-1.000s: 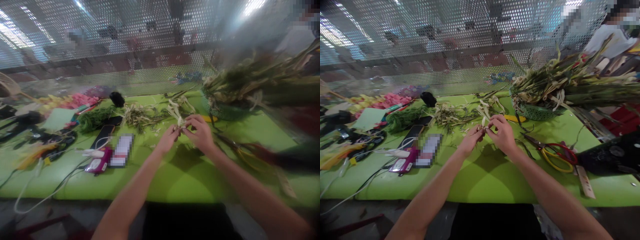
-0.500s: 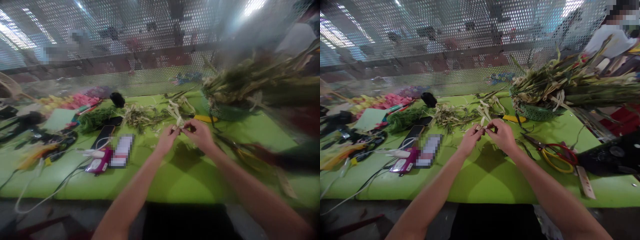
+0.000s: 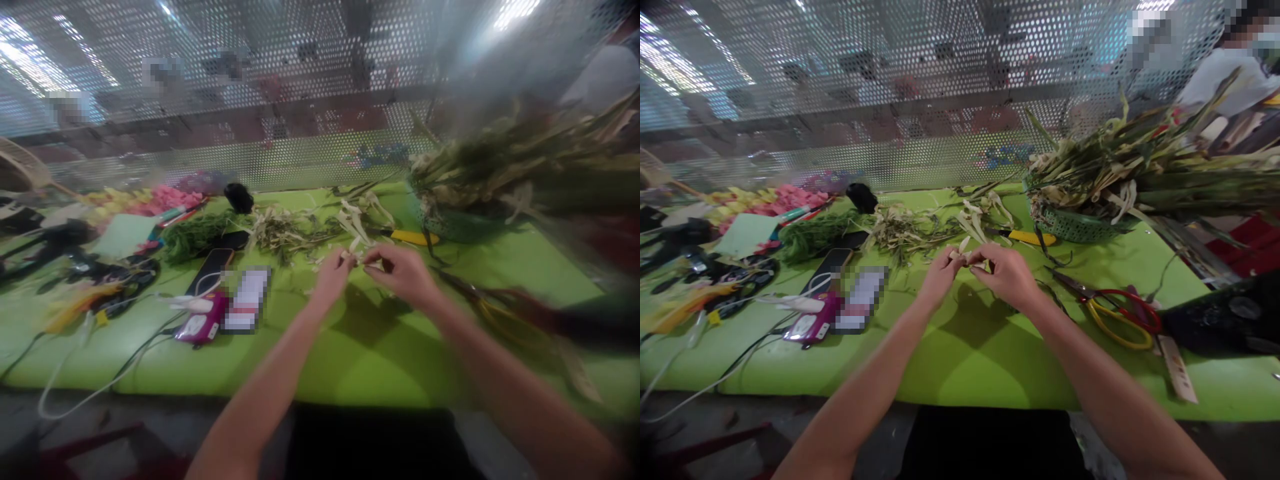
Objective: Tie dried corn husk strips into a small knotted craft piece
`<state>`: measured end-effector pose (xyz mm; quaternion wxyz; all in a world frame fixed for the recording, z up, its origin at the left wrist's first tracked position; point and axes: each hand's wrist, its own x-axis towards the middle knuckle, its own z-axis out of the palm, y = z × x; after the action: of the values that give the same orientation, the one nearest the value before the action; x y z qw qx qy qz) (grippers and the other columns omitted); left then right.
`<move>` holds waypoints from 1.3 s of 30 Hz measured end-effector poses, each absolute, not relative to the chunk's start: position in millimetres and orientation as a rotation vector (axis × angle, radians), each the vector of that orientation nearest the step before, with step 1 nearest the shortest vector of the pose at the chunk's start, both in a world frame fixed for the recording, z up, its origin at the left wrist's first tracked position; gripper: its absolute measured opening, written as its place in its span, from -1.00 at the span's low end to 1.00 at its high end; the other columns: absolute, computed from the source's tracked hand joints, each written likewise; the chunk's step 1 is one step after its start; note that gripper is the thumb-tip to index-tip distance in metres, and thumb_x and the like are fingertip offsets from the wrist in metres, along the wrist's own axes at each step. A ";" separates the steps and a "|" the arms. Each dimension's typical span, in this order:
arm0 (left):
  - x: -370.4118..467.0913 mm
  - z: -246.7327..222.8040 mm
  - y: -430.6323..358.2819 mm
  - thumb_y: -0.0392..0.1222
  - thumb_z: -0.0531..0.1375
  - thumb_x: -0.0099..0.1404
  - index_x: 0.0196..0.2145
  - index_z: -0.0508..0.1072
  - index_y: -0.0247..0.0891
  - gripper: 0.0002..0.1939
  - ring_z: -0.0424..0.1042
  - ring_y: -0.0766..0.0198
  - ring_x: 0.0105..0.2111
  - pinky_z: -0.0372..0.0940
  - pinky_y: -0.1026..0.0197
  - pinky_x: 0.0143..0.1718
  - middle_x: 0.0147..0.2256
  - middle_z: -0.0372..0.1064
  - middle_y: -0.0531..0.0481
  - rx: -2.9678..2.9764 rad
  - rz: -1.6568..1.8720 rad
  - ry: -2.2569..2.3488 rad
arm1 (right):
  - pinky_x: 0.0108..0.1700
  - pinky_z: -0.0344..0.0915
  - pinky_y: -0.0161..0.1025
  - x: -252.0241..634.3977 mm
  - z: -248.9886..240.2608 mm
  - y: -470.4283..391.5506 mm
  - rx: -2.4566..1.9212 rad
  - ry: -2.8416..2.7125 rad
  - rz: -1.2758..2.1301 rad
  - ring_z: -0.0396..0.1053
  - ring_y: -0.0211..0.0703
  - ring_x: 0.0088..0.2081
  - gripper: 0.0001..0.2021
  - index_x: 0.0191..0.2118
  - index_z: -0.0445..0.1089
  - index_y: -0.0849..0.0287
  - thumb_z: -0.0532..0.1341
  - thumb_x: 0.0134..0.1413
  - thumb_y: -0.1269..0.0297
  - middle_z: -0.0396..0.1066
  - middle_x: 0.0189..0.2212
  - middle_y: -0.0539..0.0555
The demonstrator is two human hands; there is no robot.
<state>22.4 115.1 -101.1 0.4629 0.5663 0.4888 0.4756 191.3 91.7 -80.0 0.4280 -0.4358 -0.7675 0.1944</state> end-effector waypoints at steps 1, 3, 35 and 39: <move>21.9 -100.7 115.0 -0.30 0.19 0.20 -0.55 0.25 -0.24 -0.78 0.08 0.31 -0.43 -0.03 0.28 -0.39 -0.52 0.13 0.10 1.473 1.163 1.200 | -0.35 0.28 -0.28 191.3 -79.7 91.9 -1.064 -1.928 0.468 0.41 -0.20 -0.38 -0.89 -0.29 0.50 0.13 0.27 0.04 0.43 0.53 -0.36 0.02; 21.5 -101.0 114.6 -0.32 0.20 0.19 -0.56 0.25 -0.25 -0.78 0.11 0.29 -0.40 -0.02 0.28 -0.36 -0.50 0.16 0.08 1.585 1.157 1.180 | -0.29 0.30 -0.24 191.6 -79.8 93.1 -1.014 -1.948 0.423 0.41 -0.16 -0.32 -0.89 -0.29 0.51 0.12 0.27 0.05 0.44 0.53 -0.35 0.03; 23.5 -103.0 108.5 0.04 0.16 0.25 -0.32 0.42 -0.28 -0.70 0.02 0.41 -0.55 -0.08 0.29 -0.53 -0.52 0.15 0.08 1.319 0.861 1.002 | -0.27 0.33 -0.21 194.5 -88.9 107.7 -1.145 -1.411 1.019 0.36 -0.22 -0.38 -0.77 -0.28 0.47 0.18 0.37 -0.08 0.20 0.47 -0.37 0.04; 23.8 -104.2 109.7 0.01 0.17 0.22 -0.36 0.40 -0.28 -0.74 0.01 0.42 -0.56 -0.09 0.30 -0.53 -0.52 0.16 0.09 1.239 0.861 1.010 | -0.28 0.33 -0.20 191.4 -86.6 104.1 -1.114 -1.417 0.990 0.37 -0.20 -0.39 -0.81 -0.37 0.48 0.18 0.39 -0.11 0.21 0.45 -0.46 0.02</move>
<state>23.8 109.7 -104.2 0.6153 0.5378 0.4385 0.3739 191.4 104.1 -86.6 0.5162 -0.4639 -0.5902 0.4124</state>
